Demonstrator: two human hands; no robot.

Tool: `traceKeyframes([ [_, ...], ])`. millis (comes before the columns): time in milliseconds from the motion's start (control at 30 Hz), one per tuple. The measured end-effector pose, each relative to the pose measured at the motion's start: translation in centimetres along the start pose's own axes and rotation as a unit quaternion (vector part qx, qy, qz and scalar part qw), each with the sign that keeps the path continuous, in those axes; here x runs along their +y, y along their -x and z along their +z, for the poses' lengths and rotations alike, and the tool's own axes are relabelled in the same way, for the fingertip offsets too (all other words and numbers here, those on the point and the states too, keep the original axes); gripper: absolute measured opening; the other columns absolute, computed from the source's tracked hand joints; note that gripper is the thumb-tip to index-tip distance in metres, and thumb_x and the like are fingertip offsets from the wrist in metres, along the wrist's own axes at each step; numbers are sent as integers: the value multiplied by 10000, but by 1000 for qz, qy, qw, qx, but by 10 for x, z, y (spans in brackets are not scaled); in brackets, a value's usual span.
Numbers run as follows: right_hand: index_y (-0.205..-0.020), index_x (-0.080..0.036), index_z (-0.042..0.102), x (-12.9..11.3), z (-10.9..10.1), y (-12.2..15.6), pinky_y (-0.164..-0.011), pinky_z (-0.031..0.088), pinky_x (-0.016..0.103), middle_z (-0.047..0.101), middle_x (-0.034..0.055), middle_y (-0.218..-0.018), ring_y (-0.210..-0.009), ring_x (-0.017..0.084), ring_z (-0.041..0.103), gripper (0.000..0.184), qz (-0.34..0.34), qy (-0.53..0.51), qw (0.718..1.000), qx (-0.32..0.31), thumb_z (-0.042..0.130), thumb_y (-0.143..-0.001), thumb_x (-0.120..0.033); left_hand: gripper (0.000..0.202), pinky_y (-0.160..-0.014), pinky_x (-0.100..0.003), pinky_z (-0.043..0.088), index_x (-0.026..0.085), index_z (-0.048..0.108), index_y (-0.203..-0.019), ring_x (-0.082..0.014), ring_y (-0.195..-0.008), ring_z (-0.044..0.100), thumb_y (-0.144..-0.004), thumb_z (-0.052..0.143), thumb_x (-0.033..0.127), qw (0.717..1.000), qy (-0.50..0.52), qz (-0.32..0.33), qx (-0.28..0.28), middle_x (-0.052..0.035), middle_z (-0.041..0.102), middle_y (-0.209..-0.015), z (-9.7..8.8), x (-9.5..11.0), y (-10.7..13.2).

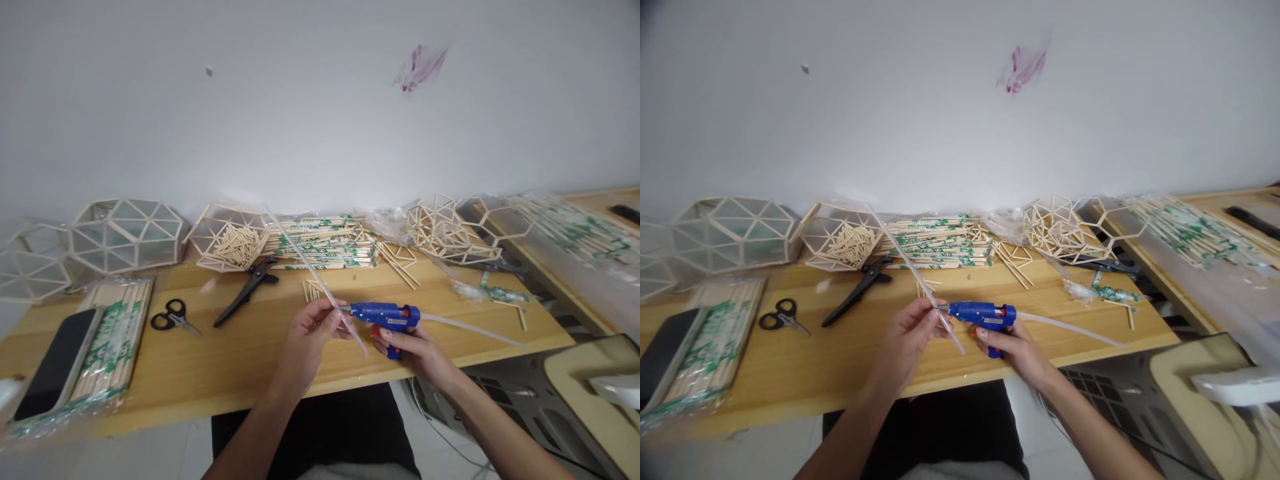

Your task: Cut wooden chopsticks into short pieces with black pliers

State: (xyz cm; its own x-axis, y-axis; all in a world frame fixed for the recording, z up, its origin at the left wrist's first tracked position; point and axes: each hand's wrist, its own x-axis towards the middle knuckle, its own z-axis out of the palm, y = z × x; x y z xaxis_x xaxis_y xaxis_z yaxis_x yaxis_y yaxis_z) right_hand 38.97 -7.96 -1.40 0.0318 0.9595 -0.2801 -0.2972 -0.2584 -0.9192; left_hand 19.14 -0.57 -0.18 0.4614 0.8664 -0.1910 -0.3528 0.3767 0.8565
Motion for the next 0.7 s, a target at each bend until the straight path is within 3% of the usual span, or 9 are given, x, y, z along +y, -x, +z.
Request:
traceKeyframes([
  [200, -855, -188, 761, -6, 3, 5, -639, 424, 290, 638, 12, -722, -684, 158, 531, 379, 32, 81, 995, 41, 873, -715, -522, 300, -727, -294, 596, 168, 706, -914, -153, -707, 708, -807, 790, 436, 998, -57, 19, 27, -27, 755, -781, -5, 2, 2],
  [333, -989, -212, 794, -11, 9, 8, -902, 511, 406, 752, 70, -985, -946, 264, 644, 463, 17, 118, 991, 56, 884, -686, -550, 302, -725, -301, 587, 170, 691, -902, -155, -701, 698, -813, 778, 445, 995, -91, 20, 34, -18, 742, -767, -7, 7, 8],
  [467, -1038, -235, 796, -12, 12, 10, -1126, 392, 535, 734, 87, -1222, -1186, 342, 611, 515, 25, 123, 988, 94, 925, -635, -528, 291, -723, -302, 576, 172, 687, -900, -155, -707, 686, -828, 761, 444, 993, -107, 29, 41, -18, 731, -769, -9, 6, 12],
  [567, -1019, -234, 802, -10, 13, 11, -1158, 353, 558, 715, 91, -1273, -1247, 361, 580, 511, 29, 134, 985, 104, 927, -628, -539, 296, -726, -304, 568, 174, 682, -900, -159, -709, 680, -837, 749, 456, 992, -110, 39, 43, -19, 723, -764, -12, 3, 13],
  [700, -1016, -233, 791, -7, 15, 15, -1084, 438, 498, 751, 80, -1136, -1123, 314, 638, 478, 25, 117, 989, 86, 901, -671, -545, 276, -771, -312, 569, 178, 670, -941, -159, -742, 692, -876, 720, 442, 992, -119, 28, 17, -22, 725, -801, -15, 4, 16],
])
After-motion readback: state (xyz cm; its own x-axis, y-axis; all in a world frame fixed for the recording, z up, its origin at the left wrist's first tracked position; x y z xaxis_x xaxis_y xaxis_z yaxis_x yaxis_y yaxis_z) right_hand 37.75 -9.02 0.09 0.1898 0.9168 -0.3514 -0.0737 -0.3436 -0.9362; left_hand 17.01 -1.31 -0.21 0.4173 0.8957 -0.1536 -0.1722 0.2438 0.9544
